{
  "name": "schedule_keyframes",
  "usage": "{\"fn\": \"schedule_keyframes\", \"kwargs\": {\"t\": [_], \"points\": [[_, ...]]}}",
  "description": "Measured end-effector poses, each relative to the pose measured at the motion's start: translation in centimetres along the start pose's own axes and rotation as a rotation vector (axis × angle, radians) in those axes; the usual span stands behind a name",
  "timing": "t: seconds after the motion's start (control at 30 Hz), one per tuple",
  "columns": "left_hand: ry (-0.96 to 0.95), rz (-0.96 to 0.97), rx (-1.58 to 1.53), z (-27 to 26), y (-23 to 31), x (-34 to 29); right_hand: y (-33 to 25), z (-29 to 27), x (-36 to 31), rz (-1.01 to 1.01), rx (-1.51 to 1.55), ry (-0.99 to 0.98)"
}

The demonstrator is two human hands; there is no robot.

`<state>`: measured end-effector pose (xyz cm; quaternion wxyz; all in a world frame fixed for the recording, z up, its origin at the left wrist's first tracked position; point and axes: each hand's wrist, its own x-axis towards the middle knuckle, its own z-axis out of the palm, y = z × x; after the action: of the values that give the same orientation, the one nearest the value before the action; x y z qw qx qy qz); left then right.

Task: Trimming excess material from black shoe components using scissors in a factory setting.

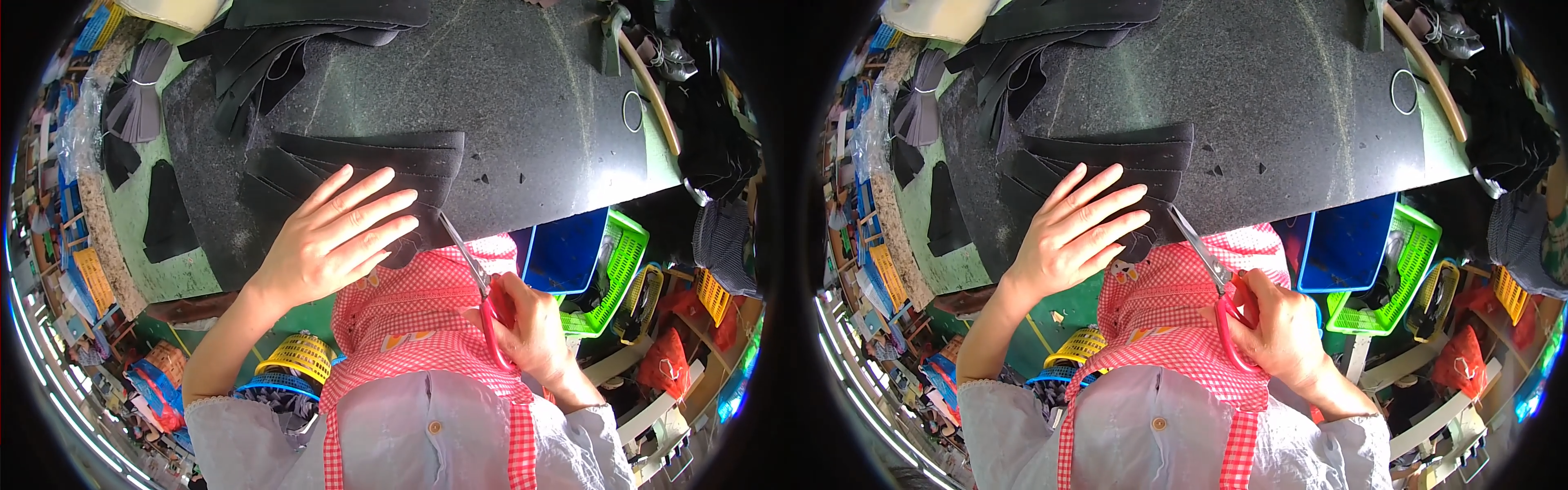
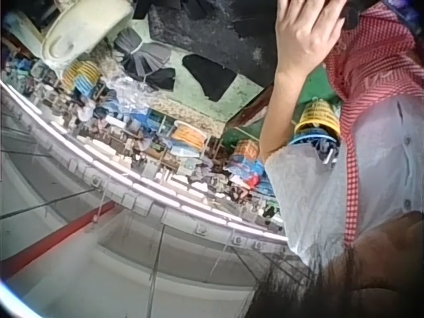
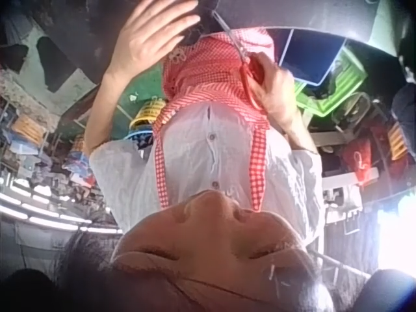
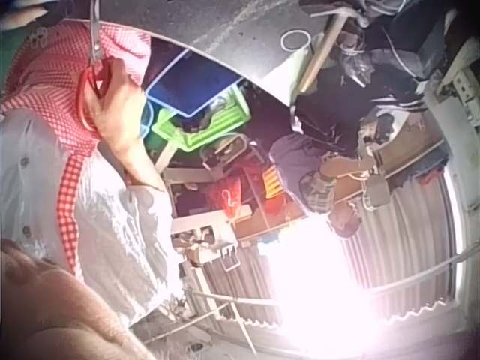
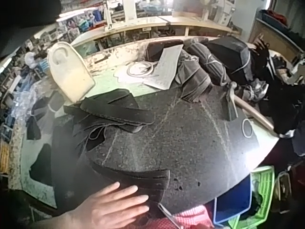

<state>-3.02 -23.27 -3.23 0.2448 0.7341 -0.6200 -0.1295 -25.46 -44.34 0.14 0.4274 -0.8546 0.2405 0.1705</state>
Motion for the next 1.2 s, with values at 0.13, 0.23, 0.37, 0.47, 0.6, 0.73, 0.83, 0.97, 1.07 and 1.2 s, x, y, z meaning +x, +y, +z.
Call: {"fn": "schedule_keyframes", "kwargs": {"t": [0.13, 0.23, 0.37, 0.47, 0.6, 0.73, 0.83, 0.97, 1.07, 1.2], "points": [[0.002, 0.000, -0.007, 0.0, 0.0, 0.1, -0.1, 0.1, 0.2, 0.014, 0.030, -0.028], [0.002, -0.003, -0.010, -0.1, 0.1, 0.2, 0.0, 0.2, 0.3, 0.028, 0.041, -0.029], [0.001, -0.003, -0.002, 0.0, 0.0, 0.0, 0.1, 0.7, 0.6, 0.005, 0.050, -0.007], [0.005, -0.001, -0.014, 0.0, 0.0, 0.1, 0.1, 0.7, 0.7, 0.011, 0.048, -0.010], [-0.004, -0.005, -0.009, -0.1, 0.1, 0.1, 0.1, 0.9, 0.9, 0.012, 0.053, -0.014], [0.000, 0.005, -0.022, 0.0, -0.2, 0.0, 0.7, 1.3, 1.0, 0.042, 0.168, -0.026], [0.004, 0.018, -0.036, 0.0, -0.2, 0.0, 1.2, 0.5, 1.0, 0.125, 0.381, -0.035], [0.004, 0.007, -0.039, -0.1, -0.1, -0.1, 0.7, -1.2, 0.9, 0.119, 0.313, -0.093], [-0.005, -0.001, -0.015, -0.1, 0.1, 0.2, 0.4, -1.1, 1.2, 0.091, 0.254, -0.114], [-0.004, -0.001, -0.029, -0.1, 0.1, 0.3, 0.1, -1.4, 1.8, 0.031, 0.168, -0.076]]}}
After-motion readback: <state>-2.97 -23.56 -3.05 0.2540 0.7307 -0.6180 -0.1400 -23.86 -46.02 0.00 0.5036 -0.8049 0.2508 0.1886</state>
